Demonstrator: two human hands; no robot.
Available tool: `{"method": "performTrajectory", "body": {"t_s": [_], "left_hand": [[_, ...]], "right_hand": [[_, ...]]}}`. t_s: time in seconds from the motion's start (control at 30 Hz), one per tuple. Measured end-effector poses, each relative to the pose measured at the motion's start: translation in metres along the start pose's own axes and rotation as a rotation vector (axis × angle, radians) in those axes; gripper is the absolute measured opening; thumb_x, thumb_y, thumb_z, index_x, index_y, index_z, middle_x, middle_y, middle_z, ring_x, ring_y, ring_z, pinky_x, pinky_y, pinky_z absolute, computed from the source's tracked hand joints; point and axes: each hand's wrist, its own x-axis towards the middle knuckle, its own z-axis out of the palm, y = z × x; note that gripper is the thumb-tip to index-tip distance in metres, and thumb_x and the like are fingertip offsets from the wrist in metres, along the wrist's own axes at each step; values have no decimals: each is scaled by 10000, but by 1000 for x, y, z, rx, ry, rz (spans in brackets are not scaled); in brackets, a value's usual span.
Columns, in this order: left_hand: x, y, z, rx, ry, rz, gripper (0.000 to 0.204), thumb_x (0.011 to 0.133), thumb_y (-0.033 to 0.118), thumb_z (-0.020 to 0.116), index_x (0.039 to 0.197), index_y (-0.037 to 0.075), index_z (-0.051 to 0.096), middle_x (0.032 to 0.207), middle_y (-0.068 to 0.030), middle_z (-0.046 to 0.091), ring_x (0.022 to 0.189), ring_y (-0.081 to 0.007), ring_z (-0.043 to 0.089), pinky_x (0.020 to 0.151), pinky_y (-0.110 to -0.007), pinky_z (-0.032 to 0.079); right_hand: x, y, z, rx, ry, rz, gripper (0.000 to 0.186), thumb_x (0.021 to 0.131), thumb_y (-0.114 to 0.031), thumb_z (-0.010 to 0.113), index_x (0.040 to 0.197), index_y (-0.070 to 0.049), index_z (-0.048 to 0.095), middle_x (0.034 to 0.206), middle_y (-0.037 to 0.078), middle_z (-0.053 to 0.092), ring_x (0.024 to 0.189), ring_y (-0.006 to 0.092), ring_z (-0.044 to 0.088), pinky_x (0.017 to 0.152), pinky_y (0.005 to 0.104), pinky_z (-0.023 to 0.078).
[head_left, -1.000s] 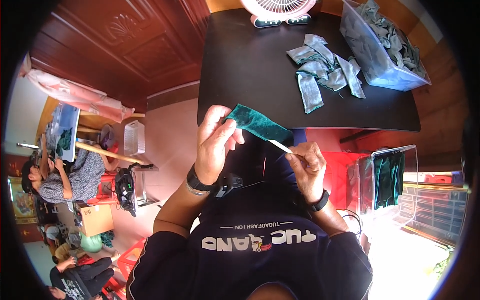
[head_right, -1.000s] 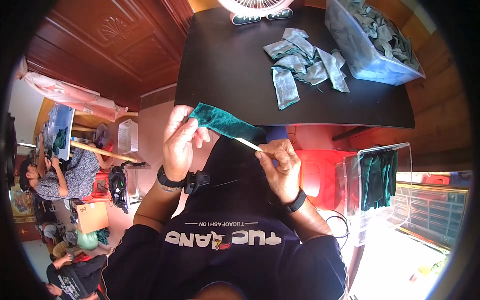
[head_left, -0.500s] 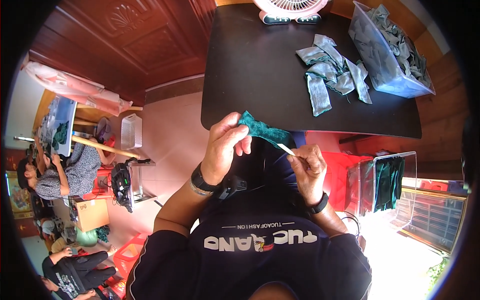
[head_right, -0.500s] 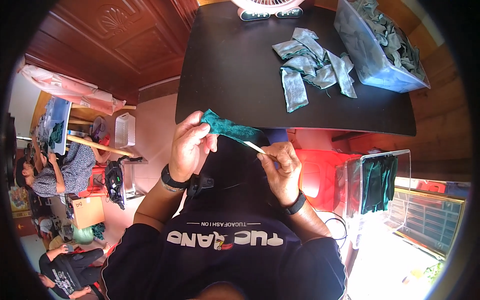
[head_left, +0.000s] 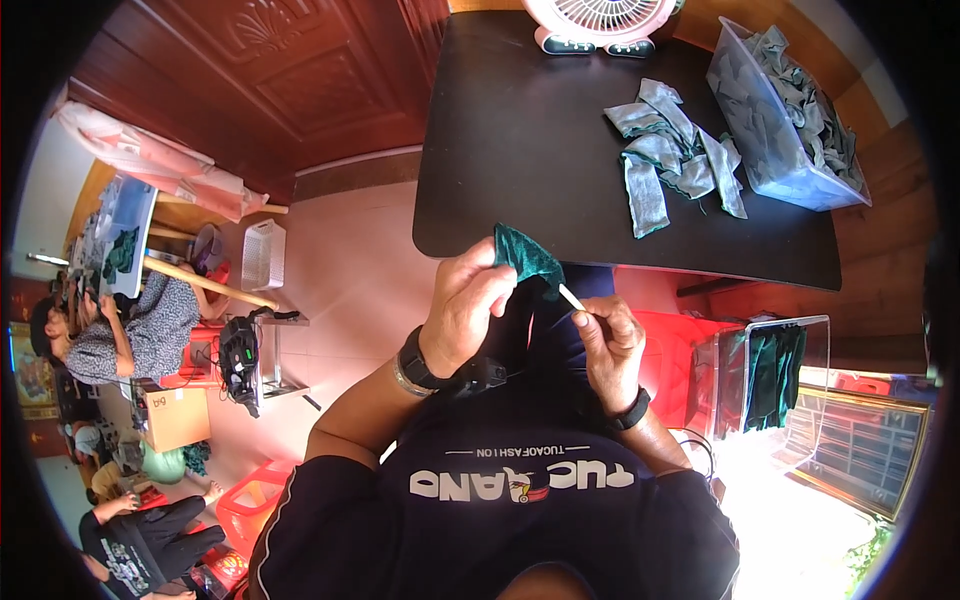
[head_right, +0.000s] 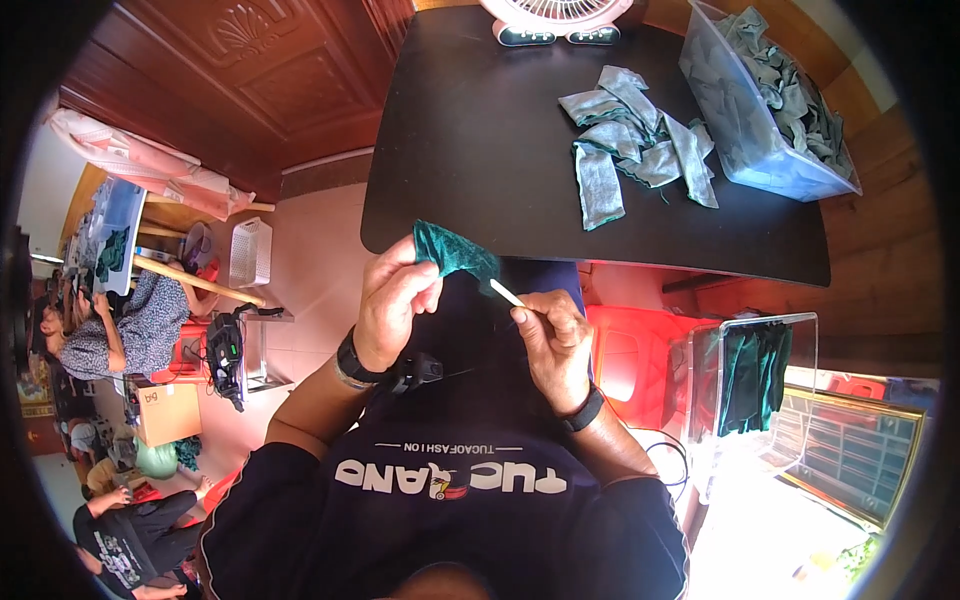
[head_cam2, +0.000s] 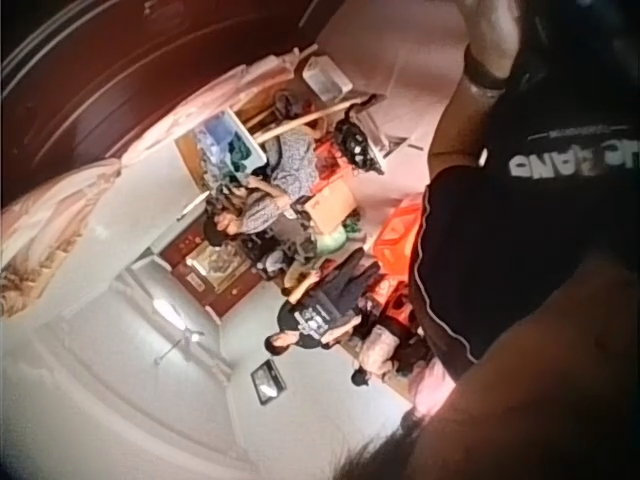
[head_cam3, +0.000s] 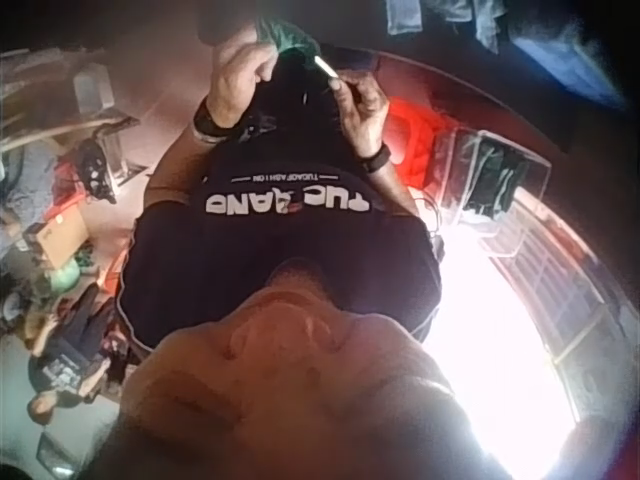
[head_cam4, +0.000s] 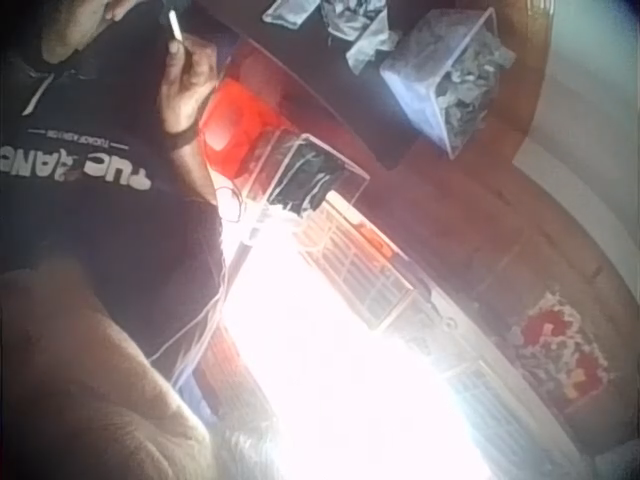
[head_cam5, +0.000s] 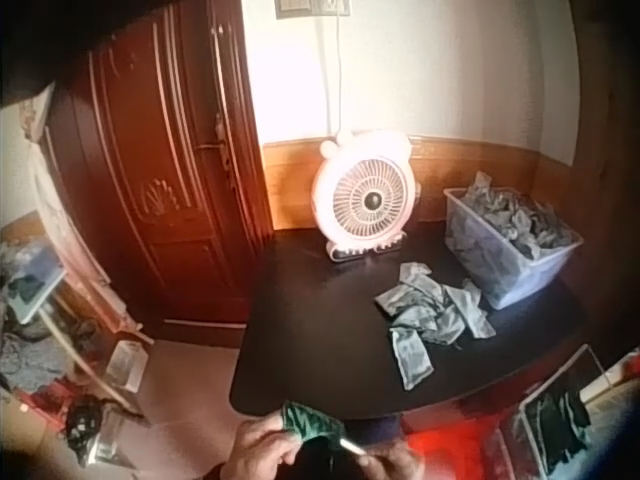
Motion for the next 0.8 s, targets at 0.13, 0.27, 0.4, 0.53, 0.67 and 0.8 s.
{"method": "performTrajectory", "body": {"t_s": [0.13, 0.27, 0.4, 0.53, 0.67, 0.8], "left_hand": [[-1, 4, -8, 85, -21, -44, 195, 820, 146, 471, 769, -5, 582, 580, 9, 470, 531, -58, 410, 501, -210, 316], [6, -17, -28, -65, -40, 596, 346, 859, 316, 471, 864, -10, 585, 867, -106, 565, 726, -148, 532, 600, -248, 398], [13, -4, -8, 27, 82, 434, 461, 877, 316, 416, 1182, -29, 451, 1186, -159, 506, 1123, -242, 484, 927, -331, 356], [7, -17, 5, -347, -24, 200, 284, 918, 247, 471, 1077, 12, 483, 956, -31, 539, 926, -76, 468, 862, -234, 342], [11, -14, 22, -340, 100, 263, 199, 955, 223, 441, 993, 30, 470, 859, -15, 500, 753, -42, 468, 681, -198, 408], [5, -11, 32, -254, 151, 259, 233, 962, 256, 450, 1037, 36, 457, 844, -25, 501, 647, -34, 470, 536, -151, 379]], "right_hand": [[-4, 4, 3, 100, -47, 124, 66, 844, -43, 652, 902, -26, 625, 755, 24, 585, 628, 75, 506, 562, 212, 413], [-3, 6, -5, 349, -110, 386, 69, 874, -97, 633, 905, -36, 636, 724, -6, 571, 600, 45, 472, 539, 193, 390], [-2, 6, -5, 441, -246, 446, 168, 915, -198, 591, 919, -39, 644, 662, -27, 546, 548, 24, 436, 501, 173, 358], [0, 1, -3, 477, -320, 501, 240, 941, -257, 546, 918, -40, 645, 624, -28, 534, 515, 23, 415, 476, 171, 335], [0, 3, 3, 567, -451, 581, 323, 974, -332, 460, 909, -65, 630, 580, -25, 486, 482, 32, 374, 446, 178, 288], [-1, 2, 10, 638, -464, 587, 329, 976, -337, 450, 905, -61, 613, 567, -25, 460, 474, 37, 348, 439, 184, 265]]}}
